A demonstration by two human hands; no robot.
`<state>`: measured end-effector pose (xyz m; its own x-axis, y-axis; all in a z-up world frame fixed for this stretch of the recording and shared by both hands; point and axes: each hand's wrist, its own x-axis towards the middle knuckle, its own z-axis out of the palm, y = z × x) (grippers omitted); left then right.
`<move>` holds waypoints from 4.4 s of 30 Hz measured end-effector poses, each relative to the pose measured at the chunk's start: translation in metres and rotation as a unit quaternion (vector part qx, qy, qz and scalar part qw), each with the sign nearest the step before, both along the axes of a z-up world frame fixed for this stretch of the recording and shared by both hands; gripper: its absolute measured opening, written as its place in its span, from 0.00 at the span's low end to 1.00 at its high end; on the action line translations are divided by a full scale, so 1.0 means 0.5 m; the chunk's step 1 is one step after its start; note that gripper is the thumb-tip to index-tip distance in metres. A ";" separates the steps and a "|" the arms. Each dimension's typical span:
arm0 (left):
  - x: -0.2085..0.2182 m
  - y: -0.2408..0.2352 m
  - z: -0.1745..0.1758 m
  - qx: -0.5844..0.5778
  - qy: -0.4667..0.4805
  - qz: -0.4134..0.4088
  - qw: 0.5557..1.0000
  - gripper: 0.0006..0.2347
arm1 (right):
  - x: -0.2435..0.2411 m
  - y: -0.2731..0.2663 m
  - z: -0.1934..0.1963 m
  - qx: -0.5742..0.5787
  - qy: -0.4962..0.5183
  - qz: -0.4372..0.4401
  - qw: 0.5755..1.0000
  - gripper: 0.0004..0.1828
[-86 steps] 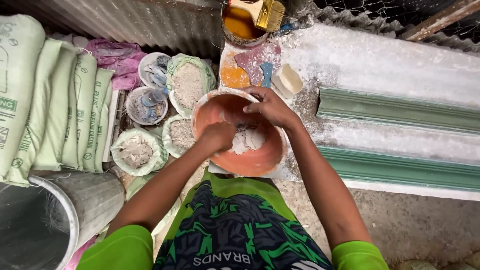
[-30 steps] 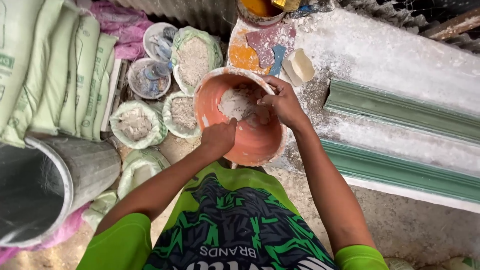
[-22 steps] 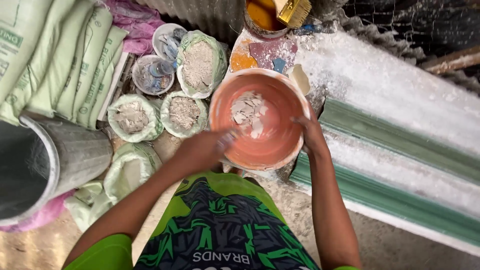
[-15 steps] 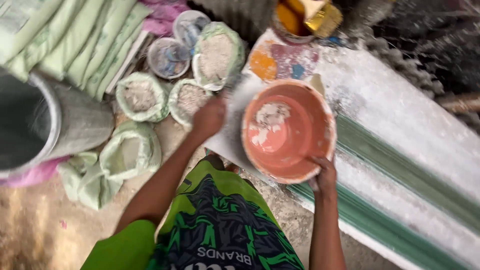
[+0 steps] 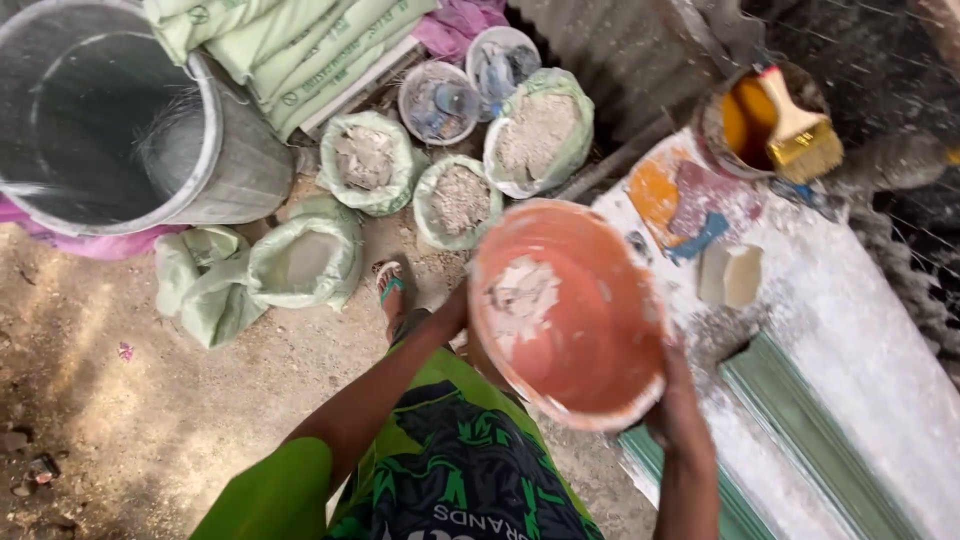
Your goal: Cleaning a work surface with a scraper and sponge, then mixing plaster by hand and applying it to a mold.
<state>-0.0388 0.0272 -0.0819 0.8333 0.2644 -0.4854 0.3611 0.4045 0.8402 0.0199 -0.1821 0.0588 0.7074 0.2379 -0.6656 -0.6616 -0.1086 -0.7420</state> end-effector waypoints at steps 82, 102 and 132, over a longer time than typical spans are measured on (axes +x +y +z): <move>0.554 -0.024 -0.061 0.654 -0.077 -0.435 0.615 0.25 | 0.189 -0.306 -0.179 0.016 -0.036 -0.001 0.999 0.47; 0.852 -0.092 0.194 0.426 0.021 -0.191 0.884 0.06 | 0.235 -0.316 -0.164 -0.104 0.125 0.082 0.983 0.50; 0.129 0.013 0.264 -0.057 -0.302 -0.059 0.950 0.07 | 0.055 -0.134 0.078 -0.113 -0.145 0.121 0.976 0.46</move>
<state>0.0255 0.0337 0.0499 0.9895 0.1261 0.0705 -0.1241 0.4917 0.8619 0.0475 -0.2489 0.0978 0.8150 0.2920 -0.5005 -0.3624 -0.4172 -0.8334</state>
